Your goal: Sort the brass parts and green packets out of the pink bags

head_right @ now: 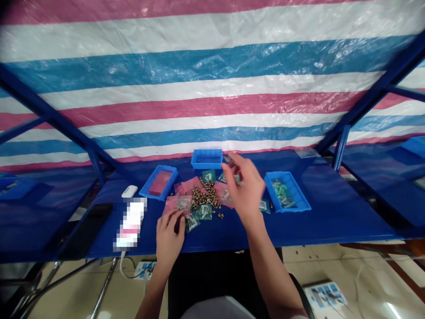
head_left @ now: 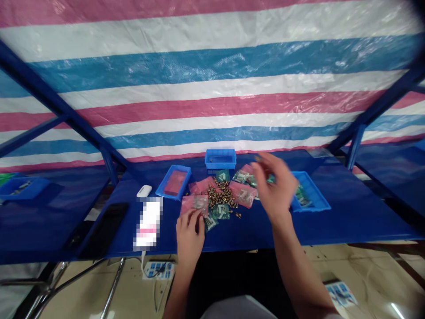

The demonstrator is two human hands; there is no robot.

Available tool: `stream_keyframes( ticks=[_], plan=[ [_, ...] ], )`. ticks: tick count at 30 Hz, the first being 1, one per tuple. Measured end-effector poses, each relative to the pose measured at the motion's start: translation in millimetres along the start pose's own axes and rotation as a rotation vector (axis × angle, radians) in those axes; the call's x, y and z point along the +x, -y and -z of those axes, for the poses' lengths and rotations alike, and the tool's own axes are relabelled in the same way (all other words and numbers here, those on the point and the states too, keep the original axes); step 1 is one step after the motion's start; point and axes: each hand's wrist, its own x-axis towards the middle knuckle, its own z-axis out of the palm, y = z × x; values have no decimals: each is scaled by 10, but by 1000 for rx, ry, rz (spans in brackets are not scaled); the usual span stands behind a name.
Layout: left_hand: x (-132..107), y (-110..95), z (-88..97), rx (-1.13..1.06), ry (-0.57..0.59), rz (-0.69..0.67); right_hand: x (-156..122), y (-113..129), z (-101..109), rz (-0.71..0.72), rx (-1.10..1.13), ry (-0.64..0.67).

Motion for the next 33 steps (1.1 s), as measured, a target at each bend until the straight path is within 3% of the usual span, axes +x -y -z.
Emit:
stream_keyframes(
  ticks=[2, 5, 10, 15, 27, 33],
  plan=[
    [-2, 4, 3, -2, 5, -1, 44, -138, -249, -44, -47, 200],
    [6, -1, 8, -9, 15, -6, -211, -328, -378, -148, -118, 329],
    [29, -17, 2, 0, 3, 6, -916, -460, -231, -142, -136, 449],
    [36, -32, 3, 3, 5, 9, -1268, -529, -164, -27, -184, 482],
    [30, -38, -2, 15, 9, 12, -1241, -528, -218, 14, -164, 542],
    [24, -33, -4, 20, 10, 4, -1113, -468, -114, -42, 29, 425]
  ],
)
